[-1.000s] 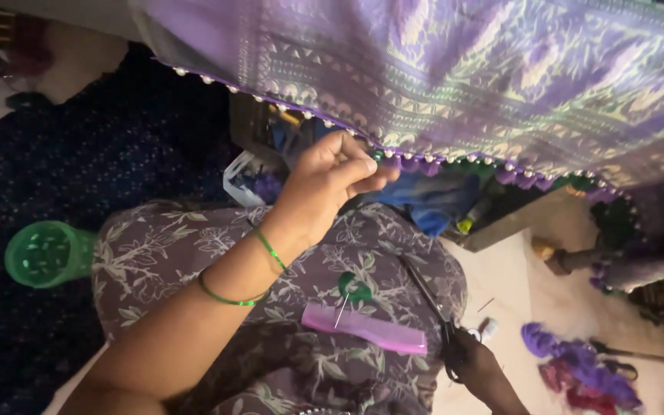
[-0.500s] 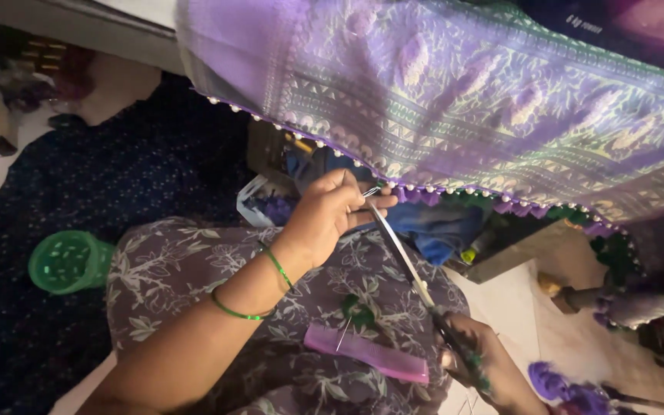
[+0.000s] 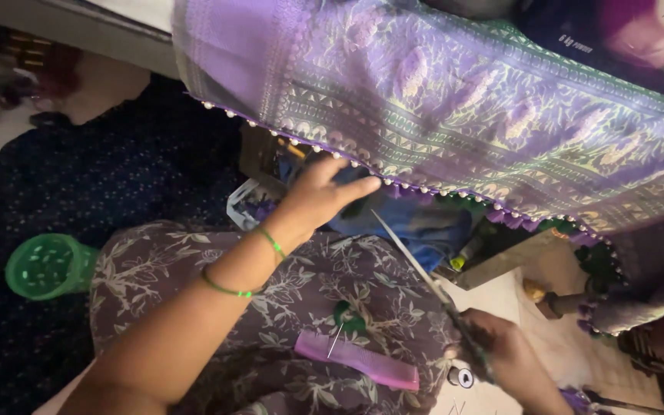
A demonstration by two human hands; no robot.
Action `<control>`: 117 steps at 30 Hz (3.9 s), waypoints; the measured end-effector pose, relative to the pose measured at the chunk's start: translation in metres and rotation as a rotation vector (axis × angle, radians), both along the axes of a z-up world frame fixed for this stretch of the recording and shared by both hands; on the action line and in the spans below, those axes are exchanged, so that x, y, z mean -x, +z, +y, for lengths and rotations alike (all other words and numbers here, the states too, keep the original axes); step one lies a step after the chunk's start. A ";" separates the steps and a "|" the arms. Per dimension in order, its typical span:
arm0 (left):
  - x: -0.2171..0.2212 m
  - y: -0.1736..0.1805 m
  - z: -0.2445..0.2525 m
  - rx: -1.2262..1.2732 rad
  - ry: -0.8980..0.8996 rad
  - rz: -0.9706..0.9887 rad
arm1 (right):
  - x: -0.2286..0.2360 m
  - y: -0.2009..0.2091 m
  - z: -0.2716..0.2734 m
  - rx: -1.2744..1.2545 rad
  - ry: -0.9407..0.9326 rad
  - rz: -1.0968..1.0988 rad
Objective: The recorder is seen attaching decorative tassels to the edge of a purple and blue patterned fabric using a needle and thread.
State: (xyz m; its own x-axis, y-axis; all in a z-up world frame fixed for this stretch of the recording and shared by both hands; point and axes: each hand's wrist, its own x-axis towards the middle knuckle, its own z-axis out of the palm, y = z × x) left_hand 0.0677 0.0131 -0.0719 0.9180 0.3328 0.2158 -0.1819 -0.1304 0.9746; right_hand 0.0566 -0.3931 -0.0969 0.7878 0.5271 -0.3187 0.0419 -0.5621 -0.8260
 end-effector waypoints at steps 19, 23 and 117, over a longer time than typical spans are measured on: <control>0.028 -0.023 -0.025 -0.040 -0.172 -0.198 | -0.011 0.137 0.094 0.361 0.187 -0.707; 0.028 -0.022 -0.025 0.043 -0.169 -0.172 | -0.020 0.141 0.107 0.510 0.271 -0.728; 0.052 0.040 0.001 0.417 -0.367 -0.076 | 0.006 0.017 0.223 -0.664 -0.447 -0.495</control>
